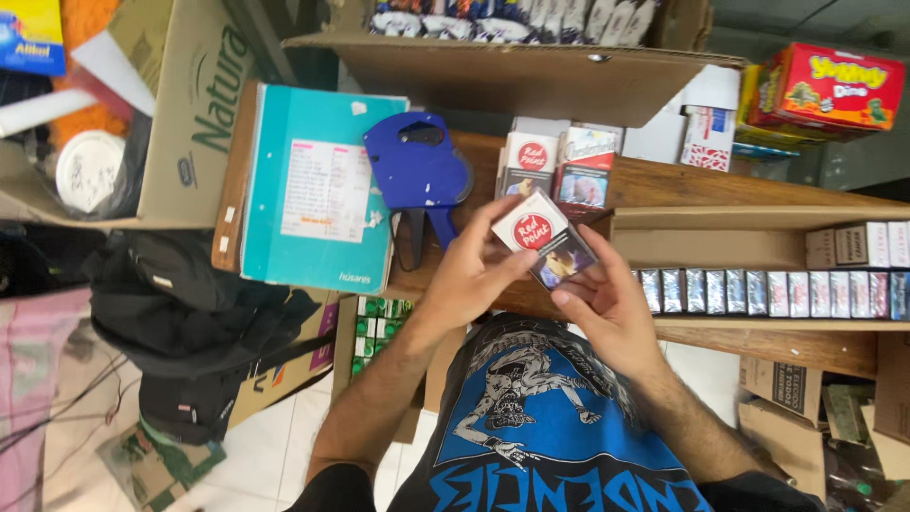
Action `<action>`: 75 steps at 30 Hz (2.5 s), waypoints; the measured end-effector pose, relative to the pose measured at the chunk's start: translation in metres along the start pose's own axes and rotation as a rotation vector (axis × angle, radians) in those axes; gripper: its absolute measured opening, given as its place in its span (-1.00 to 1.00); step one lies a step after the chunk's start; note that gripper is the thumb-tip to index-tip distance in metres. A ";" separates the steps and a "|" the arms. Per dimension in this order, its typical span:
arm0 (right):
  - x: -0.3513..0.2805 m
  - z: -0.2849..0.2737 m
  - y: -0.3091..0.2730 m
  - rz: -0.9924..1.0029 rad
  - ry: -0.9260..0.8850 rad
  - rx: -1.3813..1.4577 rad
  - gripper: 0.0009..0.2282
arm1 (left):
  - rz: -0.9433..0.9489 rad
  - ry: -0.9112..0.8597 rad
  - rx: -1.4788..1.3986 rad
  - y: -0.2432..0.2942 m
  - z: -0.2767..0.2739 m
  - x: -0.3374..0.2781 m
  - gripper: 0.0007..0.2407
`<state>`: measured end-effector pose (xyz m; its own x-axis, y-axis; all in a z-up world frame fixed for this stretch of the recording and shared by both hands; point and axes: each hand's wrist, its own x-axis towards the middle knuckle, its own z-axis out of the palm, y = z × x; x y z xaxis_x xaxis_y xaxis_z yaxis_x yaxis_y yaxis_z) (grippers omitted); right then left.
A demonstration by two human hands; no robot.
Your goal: The person organizes cigarette packs and other small boxed inventory on a wooden shelf, using a handheld pricing tool to mark items and placing them into a wooden tray.
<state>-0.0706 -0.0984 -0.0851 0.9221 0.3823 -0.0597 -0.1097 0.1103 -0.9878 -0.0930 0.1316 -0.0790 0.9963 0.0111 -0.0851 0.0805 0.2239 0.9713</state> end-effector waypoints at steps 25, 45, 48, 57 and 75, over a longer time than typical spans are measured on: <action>-0.023 -0.090 -0.039 -0.294 0.244 -0.552 -0.67 | 0.361 0.268 0.837 0.022 -0.002 0.082 -0.70; -0.090 -0.277 -0.028 -0.350 0.607 -0.631 -0.73 | 0.604 -0.608 0.900 -0.042 0.307 0.152 -0.77; -0.093 -0.297 -0.028 -0.318 0.618 -0.598 -0.75 | 0.630 -0.675 1.071 -0.078 0.343 0.189 -0.68; -0.095 -0.342 -0.028 -0.293 0.522 -0.517 -0.75 | 1.151 -0.641 1.338 -0.143 0.396 0.238 -0.90; -0.082 -0.349 -0.004 -0.219 0.208 0.040 -0.12 | 0.993 -0.346 0.849 -0.031 0.338 0.127 -0.84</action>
<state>-0.0163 -0.4506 -0.1269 0.9812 0.1493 0.1220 0.0897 0.2071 -0.9742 0.0414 -0.2034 -0.0450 0.5906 -0.4573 0.6649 -0.8040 -0.4036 0.4366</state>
